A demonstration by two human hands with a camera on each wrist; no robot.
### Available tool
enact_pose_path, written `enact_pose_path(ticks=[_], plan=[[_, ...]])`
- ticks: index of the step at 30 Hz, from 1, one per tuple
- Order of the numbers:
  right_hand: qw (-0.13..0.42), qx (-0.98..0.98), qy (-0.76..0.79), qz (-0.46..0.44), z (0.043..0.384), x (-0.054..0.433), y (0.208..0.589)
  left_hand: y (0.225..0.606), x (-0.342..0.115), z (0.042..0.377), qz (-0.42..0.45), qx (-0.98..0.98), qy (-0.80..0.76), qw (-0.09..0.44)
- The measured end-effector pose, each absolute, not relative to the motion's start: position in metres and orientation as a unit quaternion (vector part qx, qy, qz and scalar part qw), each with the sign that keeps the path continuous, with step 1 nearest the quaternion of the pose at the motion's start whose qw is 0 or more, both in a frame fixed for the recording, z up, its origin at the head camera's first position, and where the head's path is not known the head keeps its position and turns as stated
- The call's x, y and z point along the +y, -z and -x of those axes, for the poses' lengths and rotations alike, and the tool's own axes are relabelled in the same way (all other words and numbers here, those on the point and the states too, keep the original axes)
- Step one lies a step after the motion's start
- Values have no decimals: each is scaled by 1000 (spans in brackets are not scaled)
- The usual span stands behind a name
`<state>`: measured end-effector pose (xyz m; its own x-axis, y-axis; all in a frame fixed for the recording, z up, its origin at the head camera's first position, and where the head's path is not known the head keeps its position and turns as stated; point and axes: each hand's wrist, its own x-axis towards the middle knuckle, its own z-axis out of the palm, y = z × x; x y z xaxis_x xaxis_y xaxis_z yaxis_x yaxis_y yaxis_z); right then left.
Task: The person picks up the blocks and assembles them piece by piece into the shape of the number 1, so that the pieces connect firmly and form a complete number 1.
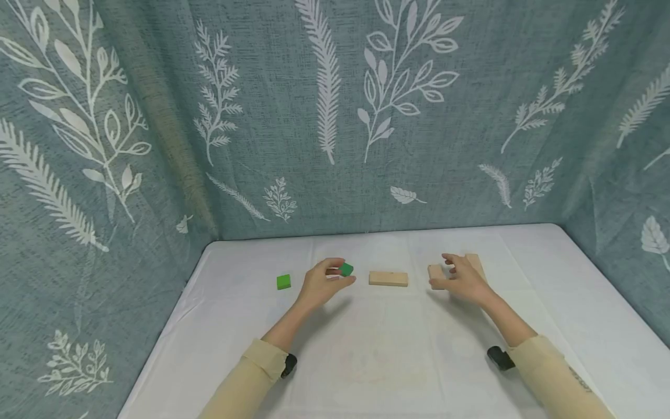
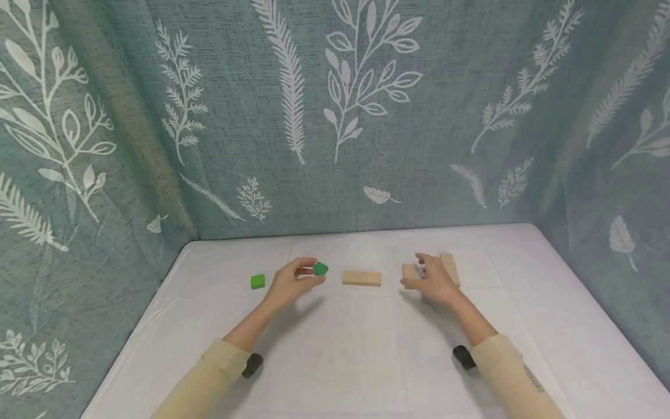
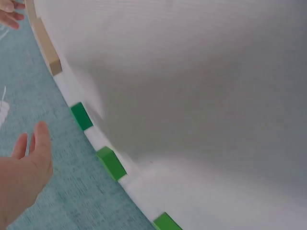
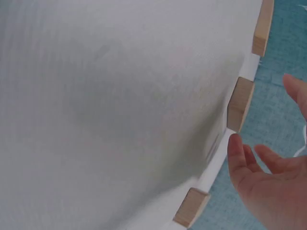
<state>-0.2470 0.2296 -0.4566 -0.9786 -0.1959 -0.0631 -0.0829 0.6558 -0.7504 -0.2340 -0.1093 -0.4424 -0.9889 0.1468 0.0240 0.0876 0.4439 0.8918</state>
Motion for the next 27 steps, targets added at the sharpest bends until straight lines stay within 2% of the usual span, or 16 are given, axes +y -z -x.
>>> enact_pose_path(ticks=[8,27], plan=[[71,919,380,84,249,231,459,445,-95,242,-80,854,-507,79],[72,929,352,86,252,233,461,459,-76,256,-114,881,-451,81]])
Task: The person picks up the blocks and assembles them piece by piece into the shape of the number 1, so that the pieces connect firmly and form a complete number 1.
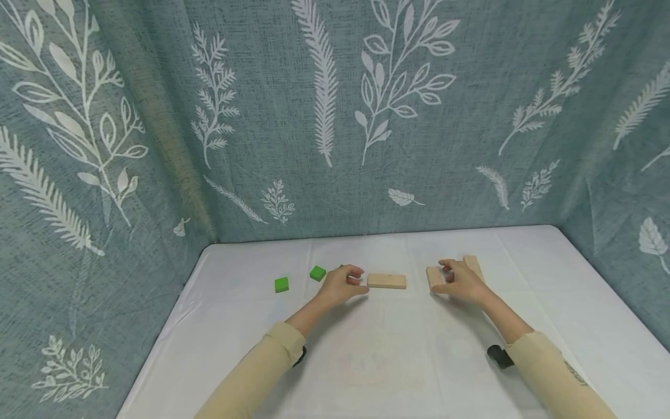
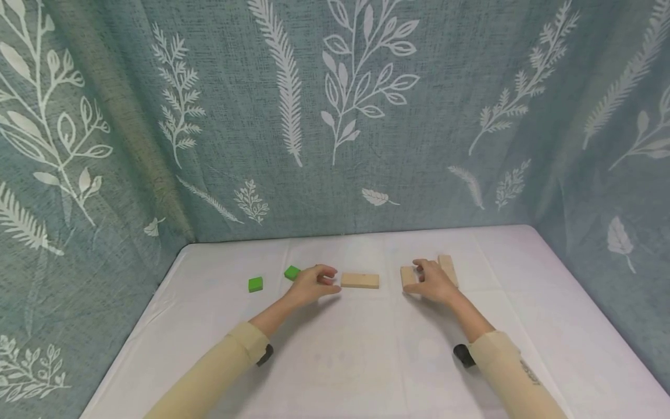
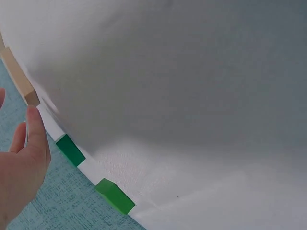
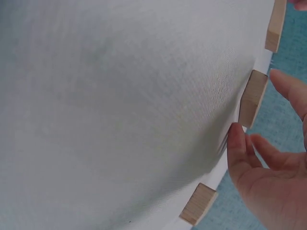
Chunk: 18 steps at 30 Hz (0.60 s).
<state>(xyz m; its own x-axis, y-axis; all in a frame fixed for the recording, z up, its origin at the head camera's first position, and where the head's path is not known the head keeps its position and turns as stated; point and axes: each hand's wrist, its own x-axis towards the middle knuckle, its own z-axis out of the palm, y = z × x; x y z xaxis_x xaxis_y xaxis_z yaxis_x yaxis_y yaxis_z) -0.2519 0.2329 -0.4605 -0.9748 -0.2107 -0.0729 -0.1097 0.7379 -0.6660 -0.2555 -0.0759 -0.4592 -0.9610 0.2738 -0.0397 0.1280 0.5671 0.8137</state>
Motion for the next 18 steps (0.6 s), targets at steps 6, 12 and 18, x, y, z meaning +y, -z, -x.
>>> enact_pose_path(ticks=[6,12,18], plan=[[67,927,356,96,254,234,464,462,-73,258,-121,879,-453,80],[70,924,363,99,254,235,467,472,-72,264,-137,881,-448,59],[65,925,362,99,255,235,469,473,-68,265,-127,884,-447,53]])
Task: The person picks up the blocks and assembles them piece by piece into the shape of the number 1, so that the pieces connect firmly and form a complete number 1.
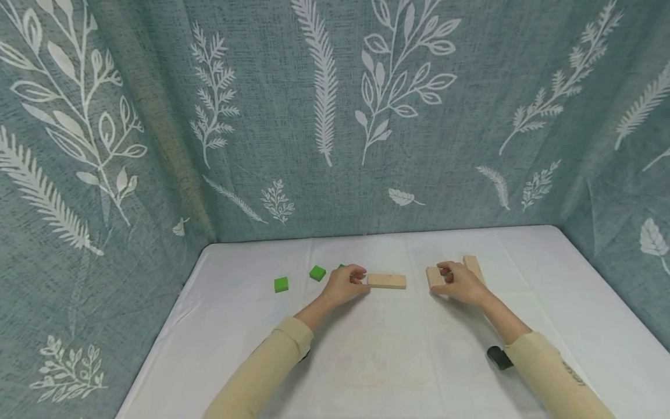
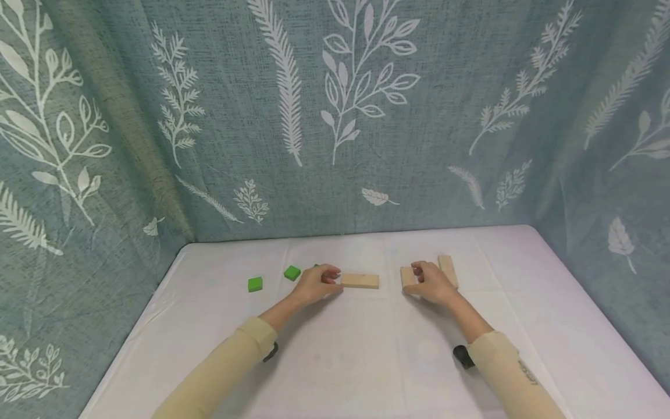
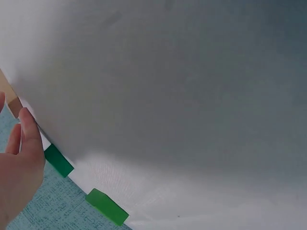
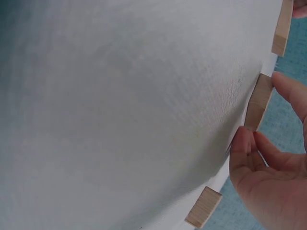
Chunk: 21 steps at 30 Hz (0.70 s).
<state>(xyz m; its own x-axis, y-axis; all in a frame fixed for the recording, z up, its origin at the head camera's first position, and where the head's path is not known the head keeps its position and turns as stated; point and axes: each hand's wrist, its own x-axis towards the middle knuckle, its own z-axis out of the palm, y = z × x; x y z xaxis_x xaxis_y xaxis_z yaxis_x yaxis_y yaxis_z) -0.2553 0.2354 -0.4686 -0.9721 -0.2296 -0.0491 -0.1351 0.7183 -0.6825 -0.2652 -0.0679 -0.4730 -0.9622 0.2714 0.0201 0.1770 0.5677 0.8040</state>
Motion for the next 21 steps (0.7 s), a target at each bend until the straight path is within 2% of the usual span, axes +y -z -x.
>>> enact_pose_path(ticks=[21], plan=[[64,923,366,99,253,236,468,478,-61,273,-158,891,-423,50]])
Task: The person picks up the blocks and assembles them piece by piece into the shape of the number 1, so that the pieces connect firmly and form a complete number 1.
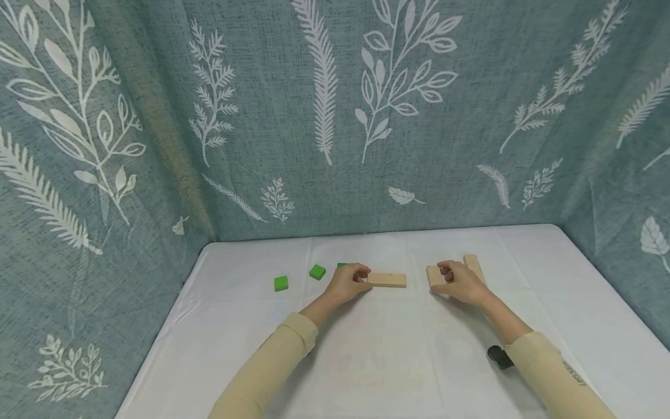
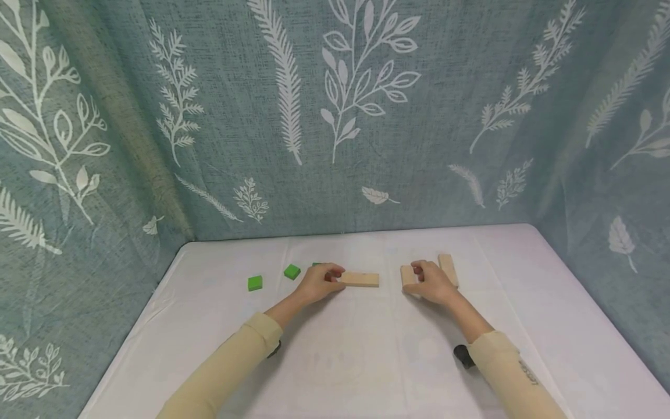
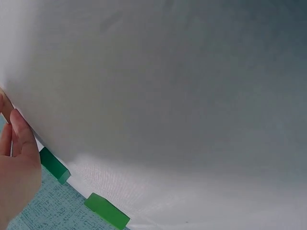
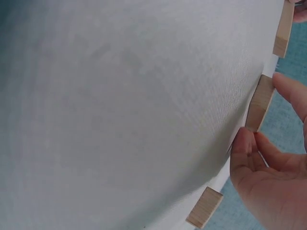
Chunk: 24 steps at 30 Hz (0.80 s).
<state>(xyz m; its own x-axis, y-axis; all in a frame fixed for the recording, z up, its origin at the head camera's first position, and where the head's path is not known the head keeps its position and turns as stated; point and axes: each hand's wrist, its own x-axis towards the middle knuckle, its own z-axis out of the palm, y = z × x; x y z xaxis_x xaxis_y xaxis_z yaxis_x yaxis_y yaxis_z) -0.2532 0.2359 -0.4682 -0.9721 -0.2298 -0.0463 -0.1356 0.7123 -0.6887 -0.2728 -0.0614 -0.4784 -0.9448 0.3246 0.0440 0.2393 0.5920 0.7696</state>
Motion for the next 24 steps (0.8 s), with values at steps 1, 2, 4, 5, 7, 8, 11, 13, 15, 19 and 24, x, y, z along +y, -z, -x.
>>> enact_pose_path(ticks=[1,2,4,5,7,8,11,13,15,19,24], plan=[[64,923,366,99,254,236,468,478,-62,273,-158,890,-424,51],[64,923,366,99,254,236,468,478,-62,273,-157,890,-425,51],[65,924,364,99,255,236,469,477,-63,272,-154,889,-428,52],[66,924,364,99,255,236,469,477,-63,272,-153,889,-428,52],[66,924,363,100,255,236,470,476,-63,271,-151,889,-429,53],[66,924,363,100,255,236,470,476,-64,270,-152,889,-429,52],[65,924,363,100,255,236,471,476,-65,269,-153,890,-426,48],[63,925,362,102,255,236,471,476,-65,268,-153,891,-426,47],[62,925,361,103,254,236,471,476,-66,266,-153,891,-426,46],[61,926,358,101,253,236,470,475,-67,263,-154,888,-430,45],[63,926,360,100,254,236,470,474,-70,259,-156,889,-428,44]])
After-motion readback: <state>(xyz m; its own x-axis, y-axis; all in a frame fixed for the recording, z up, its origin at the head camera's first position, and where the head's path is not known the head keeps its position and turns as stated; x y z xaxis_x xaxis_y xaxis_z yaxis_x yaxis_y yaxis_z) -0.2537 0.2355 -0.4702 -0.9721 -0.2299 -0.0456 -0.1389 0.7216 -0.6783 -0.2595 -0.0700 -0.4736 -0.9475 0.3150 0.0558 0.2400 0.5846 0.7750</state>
